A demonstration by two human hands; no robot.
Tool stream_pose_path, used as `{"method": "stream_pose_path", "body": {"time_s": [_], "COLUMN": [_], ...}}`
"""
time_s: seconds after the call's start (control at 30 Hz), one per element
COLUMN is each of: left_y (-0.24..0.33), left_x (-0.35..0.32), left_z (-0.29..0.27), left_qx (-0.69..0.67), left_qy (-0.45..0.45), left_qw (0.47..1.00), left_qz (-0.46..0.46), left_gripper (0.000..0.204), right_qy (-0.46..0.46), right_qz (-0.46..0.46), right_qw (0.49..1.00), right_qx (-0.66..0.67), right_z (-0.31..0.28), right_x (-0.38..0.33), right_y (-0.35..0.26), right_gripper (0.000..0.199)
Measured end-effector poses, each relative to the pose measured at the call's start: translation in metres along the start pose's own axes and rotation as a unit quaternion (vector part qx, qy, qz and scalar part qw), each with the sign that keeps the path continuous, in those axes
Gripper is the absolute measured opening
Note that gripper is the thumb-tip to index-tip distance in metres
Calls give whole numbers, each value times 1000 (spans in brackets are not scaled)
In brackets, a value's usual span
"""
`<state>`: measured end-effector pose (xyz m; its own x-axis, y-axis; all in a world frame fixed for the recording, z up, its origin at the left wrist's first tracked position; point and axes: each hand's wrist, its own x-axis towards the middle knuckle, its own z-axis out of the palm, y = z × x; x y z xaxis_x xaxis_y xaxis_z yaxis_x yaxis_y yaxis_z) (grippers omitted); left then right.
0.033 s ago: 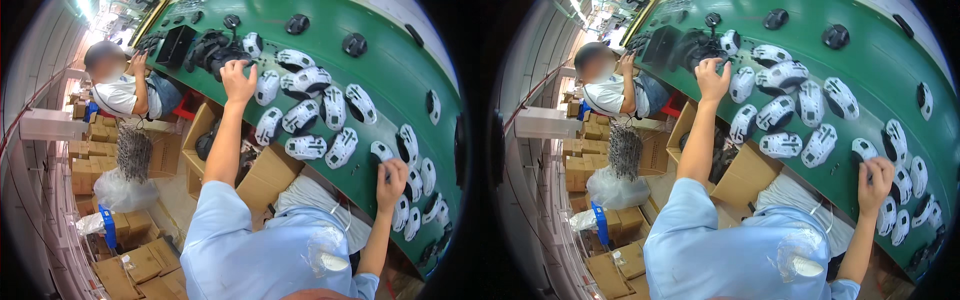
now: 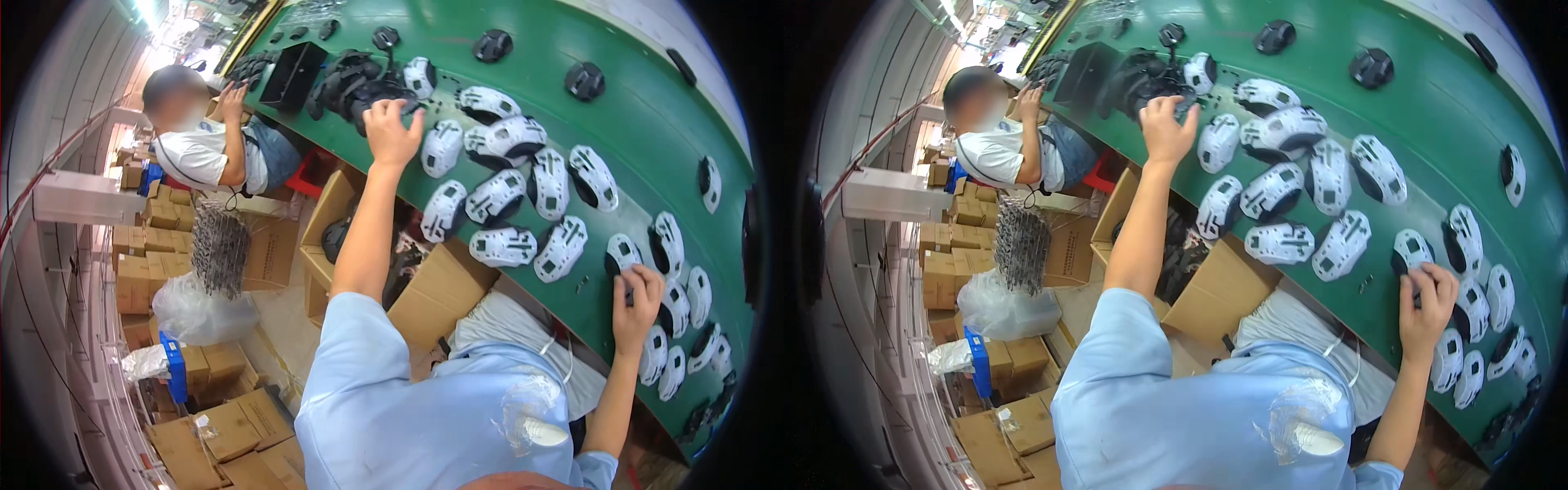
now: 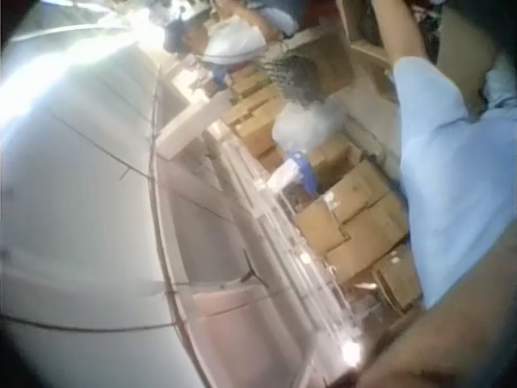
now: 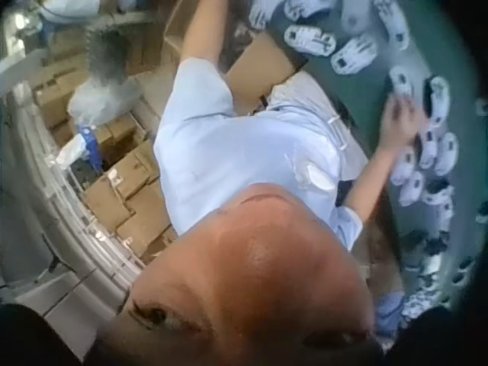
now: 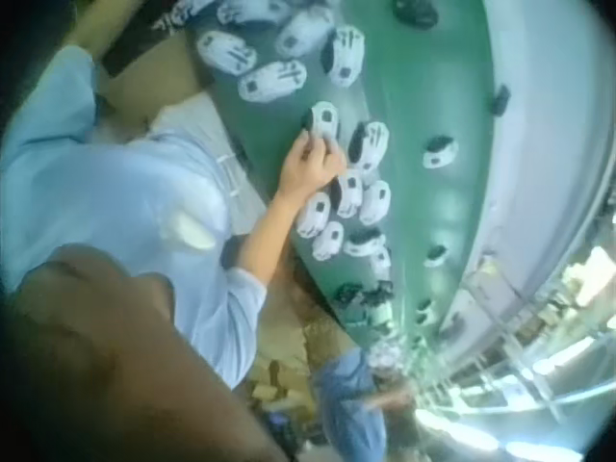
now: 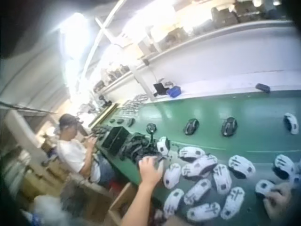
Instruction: Assembling computer mice by attaching plastic shells and side grips.
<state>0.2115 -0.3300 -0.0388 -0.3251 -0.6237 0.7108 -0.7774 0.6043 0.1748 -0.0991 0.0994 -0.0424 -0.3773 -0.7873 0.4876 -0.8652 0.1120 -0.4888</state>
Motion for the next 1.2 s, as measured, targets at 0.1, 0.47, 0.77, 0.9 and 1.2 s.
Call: {"method": "stream_pose_path", "body": {"time_s": [0.1,0.47,0.77,0.9,1.2], "left_y": [-5,13,296,328,315], "left_x": [11,38,-57,-96,-164], "left_z": [16,-14,-108,-102,-102], "left_qx": [102,31,-628,-640,-599], "left_qy": [-79,-32,-218,-296,-426], "left_qw": [992,999,742,707,678], "left_qz": [-1,4,87,57,36], "left_gripper": [57,19,10,11,12], "right_qy": [-4,0,66,63,19], "right_qz": [2,70,-11,11,65], "right_qw": [1000,988,973,971,997], "right_qx": [-18,137,222,229,22], "right_z": [-5,-40,2,-12,-39], "right_x": [-4,-20,37,5,12], "right_y": [-9,0,-71,-42,-18], "right_gripper": [20,15,55,54,54]}}
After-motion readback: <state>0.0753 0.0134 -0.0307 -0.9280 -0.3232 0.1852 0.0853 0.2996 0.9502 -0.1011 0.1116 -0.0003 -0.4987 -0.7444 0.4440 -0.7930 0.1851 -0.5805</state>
